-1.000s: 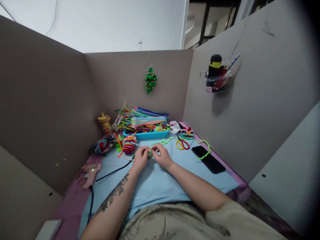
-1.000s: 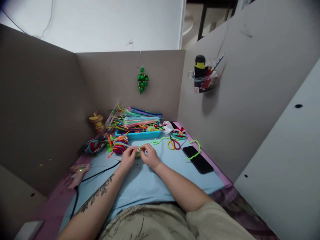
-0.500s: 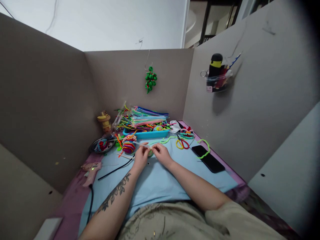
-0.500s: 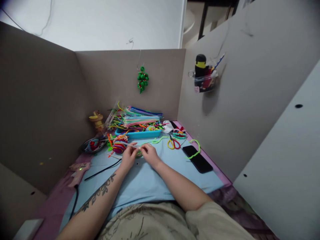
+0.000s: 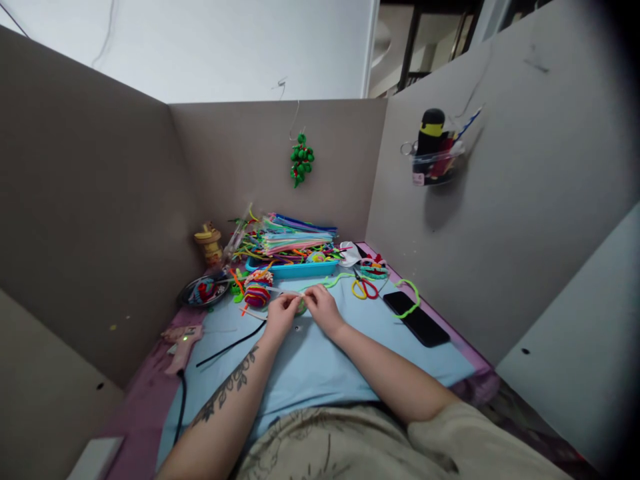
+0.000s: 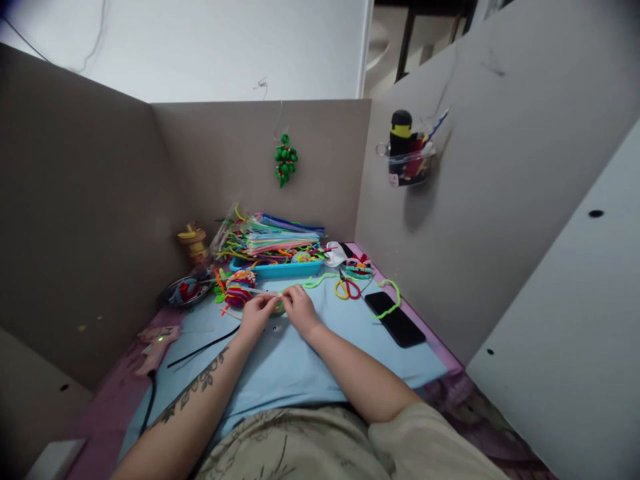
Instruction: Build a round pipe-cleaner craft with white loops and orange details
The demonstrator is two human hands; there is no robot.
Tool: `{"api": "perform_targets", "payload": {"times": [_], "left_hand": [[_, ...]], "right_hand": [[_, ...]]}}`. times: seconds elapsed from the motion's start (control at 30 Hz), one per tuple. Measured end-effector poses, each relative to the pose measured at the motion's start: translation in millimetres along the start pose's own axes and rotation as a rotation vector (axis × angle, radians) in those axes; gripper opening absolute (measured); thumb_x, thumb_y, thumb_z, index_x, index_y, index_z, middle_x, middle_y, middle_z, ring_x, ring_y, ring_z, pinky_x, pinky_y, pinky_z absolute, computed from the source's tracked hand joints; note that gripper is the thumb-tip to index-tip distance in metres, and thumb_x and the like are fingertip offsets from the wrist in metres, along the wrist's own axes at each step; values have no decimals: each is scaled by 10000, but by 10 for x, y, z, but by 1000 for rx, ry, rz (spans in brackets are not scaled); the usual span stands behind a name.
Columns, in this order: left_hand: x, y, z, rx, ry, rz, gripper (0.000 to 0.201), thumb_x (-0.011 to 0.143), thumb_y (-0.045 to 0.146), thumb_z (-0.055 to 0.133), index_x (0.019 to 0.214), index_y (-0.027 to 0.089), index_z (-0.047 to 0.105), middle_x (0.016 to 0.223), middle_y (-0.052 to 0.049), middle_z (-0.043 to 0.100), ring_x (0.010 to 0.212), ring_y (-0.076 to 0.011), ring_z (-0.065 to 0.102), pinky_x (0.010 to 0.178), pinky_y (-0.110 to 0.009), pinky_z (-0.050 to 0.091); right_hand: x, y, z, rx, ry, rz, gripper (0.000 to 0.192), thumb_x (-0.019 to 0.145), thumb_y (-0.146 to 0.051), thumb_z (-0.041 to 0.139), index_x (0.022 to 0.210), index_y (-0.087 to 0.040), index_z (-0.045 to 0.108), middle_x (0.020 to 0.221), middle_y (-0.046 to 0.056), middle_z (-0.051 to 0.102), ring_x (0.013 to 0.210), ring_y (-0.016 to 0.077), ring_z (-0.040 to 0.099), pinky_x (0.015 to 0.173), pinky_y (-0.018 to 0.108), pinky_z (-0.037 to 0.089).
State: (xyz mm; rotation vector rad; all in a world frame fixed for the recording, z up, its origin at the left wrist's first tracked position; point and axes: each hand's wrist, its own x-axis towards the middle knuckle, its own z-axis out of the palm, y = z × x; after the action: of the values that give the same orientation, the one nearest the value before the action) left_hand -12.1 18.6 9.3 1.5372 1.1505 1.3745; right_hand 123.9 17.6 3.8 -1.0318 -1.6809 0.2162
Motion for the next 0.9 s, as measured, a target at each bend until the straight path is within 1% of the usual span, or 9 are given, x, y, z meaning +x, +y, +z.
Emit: {"api": "perform_targets", "payload": {"times": [0.17,0.37,0.47,0.57,0.63,0.7,0.77,0.9], "left_hand": [[-4,-45,23,-68,-4,-35,339,663,421,633,756,99,680,668,-61,659,623,-156,591,583,-249,463],[13,-70,20,-5,72,-54,330,661,433,631,683,106,666,620,-49,652,588,-152,581,561,-249,458],[27,-101,14,-18,71,-36,298,676,405,623,734,114,654,681,-53,663,629,-156,593,576,-248,466],[42,-133,5,-65,56,-15,271,698,371,603,795,120,635,764,-61,667,701,-165,606,622,-256,477],[51,-142,-2,-81,40,13,246,715,347,583,815,126,625,793,-59,660,736,-166,606,654,-260,477],[56,-139,-8,-65,23,39,217,729,323,565,815,133,624,802,-55,652,750,-166,602,669,-261,473],[55,-123,-14,-30,6,66,194,738,304,552,806,138,627,811,-55,649,761,-168,599,683,-264,469],[42,-89,-30,53,-19,137,166,746,269,542,801,144,635,843,-67,649,803,-180,593,740,-288,458]], "right_hand": [[-22,-18,-10,-64,2,-16,67,791,-165,505,753,-199,549,766,32,531,757,172,495,673,276,400],[-32,-37,19,-158,12,-73,73,791,-166,524,735,-206,550,757,42,552,771,188,502,701,298,401],[-29,-17,25,-110,-15,-81,56,784,-158,524,783,-202,559,790,46,552,792,185,507,707,294,415],[-26,10,5,-29,-36,-74,127,764,-161,544,886,-189,569,850,52,555,798,174,512,706,285,432],[-26,23,-19,0,-57,-75,135,768,-168,545,896,-188,581,855,50,563,800,169,519,705,280,437],[-26,32,-42,9,-84,-84,107,790,-174,528,866,-193,601,836,46,580,821,169,530,727,284,438],[-26,41,-56,11,-107,-91,122,807,-178,514,858,-200,623,834,46,599,843,171,541,759,297,437],[-27,66,-47,51,-143,-91,174,821,-181,506,910,-212,652,864,49,631,849,168,561,774,303,441]]}}
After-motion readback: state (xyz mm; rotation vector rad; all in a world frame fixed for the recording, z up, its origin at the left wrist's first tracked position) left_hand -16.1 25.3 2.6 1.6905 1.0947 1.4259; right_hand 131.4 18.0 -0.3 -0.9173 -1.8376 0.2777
